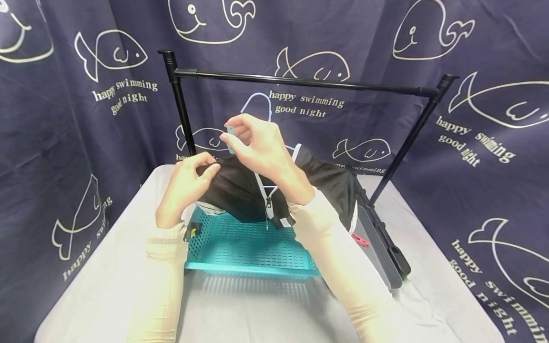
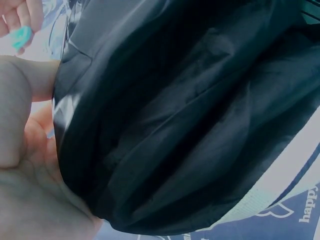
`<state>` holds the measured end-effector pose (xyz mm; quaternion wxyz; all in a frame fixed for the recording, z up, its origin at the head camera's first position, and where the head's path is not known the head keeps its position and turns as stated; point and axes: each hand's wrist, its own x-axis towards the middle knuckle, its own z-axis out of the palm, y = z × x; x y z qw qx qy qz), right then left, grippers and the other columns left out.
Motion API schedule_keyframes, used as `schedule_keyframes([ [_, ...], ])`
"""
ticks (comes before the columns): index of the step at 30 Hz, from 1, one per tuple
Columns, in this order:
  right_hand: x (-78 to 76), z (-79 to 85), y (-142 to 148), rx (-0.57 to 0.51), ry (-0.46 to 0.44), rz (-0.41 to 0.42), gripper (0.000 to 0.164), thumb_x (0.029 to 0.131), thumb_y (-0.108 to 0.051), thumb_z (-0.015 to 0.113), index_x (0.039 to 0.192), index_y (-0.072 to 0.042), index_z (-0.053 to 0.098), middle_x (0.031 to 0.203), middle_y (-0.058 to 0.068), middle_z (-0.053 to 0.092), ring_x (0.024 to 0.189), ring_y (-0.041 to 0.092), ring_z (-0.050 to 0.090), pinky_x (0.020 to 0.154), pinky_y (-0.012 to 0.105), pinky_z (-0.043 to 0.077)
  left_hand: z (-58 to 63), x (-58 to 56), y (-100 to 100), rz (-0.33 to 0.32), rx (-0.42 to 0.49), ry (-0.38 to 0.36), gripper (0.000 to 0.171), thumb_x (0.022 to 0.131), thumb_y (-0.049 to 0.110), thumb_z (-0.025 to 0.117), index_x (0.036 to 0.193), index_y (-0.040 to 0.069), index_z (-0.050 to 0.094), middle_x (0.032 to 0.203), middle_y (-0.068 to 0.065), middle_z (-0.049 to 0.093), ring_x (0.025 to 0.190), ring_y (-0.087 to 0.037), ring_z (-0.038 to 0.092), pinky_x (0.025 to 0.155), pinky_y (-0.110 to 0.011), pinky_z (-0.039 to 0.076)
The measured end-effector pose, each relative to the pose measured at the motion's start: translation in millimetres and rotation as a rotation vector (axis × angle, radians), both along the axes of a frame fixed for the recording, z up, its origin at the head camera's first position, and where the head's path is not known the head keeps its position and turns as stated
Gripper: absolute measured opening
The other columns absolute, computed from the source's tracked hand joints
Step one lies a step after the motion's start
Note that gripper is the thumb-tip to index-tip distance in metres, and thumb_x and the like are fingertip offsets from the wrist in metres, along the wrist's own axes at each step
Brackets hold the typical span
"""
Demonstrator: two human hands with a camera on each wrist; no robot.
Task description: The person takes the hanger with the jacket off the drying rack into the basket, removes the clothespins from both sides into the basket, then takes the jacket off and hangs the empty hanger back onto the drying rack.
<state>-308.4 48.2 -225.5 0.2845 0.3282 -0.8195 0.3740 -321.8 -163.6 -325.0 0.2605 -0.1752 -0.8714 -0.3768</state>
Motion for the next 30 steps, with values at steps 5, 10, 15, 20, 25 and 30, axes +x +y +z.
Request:
schedule_keyframes([
  [5,7.0,-3.3,7.5,-0.042,0.015,0.012,0.024,0.092,-0.023,0.078,0.112,-0.01,0.074,0.096,0.001,0.077,0.083,0.007,0.073,0.079,0.023,0.054,-0.3,0.3,-1.0,0.001,0.001,0.01,0.005,0.098,0.022,0.068,0.096,0.019,0.071,0.085,-0.002,0.068,0.069,-0.024,0.05,0.068,-0.04,0.038],
  [10,14.4,-6.4,15.7,-0.085,-0.004,-0.002,0.023,0.092,-0.023,0.078,0.112,-0.013,0.074,0.096,0.001,0.077,0.084,0.006,0.073,0.081,0.022,0.055,-0.7,-0.4,-0.8,-0.001,0.0,0.009,0.004,0.098,0.022,0.068,0.096,0.02,0.071,0.084,-0.002,0.067,0.068,-0.024,0.049,0.067,-0.04,0.038],
  [15,19.7,-9.8,25.3,-0.112,0.004,-0.008,0.023,0.092,-0.022,0.078,0.113,-0.013,0.074,0.098,0.001,0.077,0.086,0.008,0.074,0.083,0.023,0.056,0.3,-0.7,0.0,0.003,0.001,0.011,0.004,0.098,0.022,0.069,0.095,0.02,0.071,0.085,-0.002,0.067,0.07,-0.024,0.049,0.068,-0.04,0.037],
  [20,22.6,-16.5,34.4,-0.141,0.013,-0.022,0.023,0.092,-0.022,0.078,0.112,-0.012,0.075,0.096,0.001,0.078,0.085,0.009,0.073,0.083,0.024,0.056,0.5,-2.6,0.5,0.006,0.003,0.016,0.005,0.097,0.023,0.069,0.094,0.021,0.071,0.087,-0.001,0.068,0.072,-0.024,0.051,0.069,-0.04,0.037],
  [25,24.0,-26.3,42.3,-0.154,0.008,-0.038,0.022,0.092,-0.022,0.077,0.111,-0.011,0.075,0.094,0.0,0.078,0.083,0.006,0.073,0.082,0.024,0.057,-0.1,-3.3,0.6,0.011,0.005,0.014,0.005,0.097,0.024,0.069,0.093,0.022,0.07,0.083,-0.001,0.066,0.07,-0.024,0.05,0.067,-0.04,0.036],
  [30,26.0,-36.7,52.0,-0.166,-0.005,-0.046,0.023,0.092,-0.02,0.077,0.113,-0.009,0.075,0.095,0.001,0.078,0.082,0.008,0.074,0.082,0.026,0.058,-1.4,-3.7,0.9,0.013,0.004,0.014,0.005,0.097,0.024,0.069,0.092,0.021,0.07,0.085,-0.001,0.068,0.069,-0.024,0.05,0.067,-0.04,0.036],
])
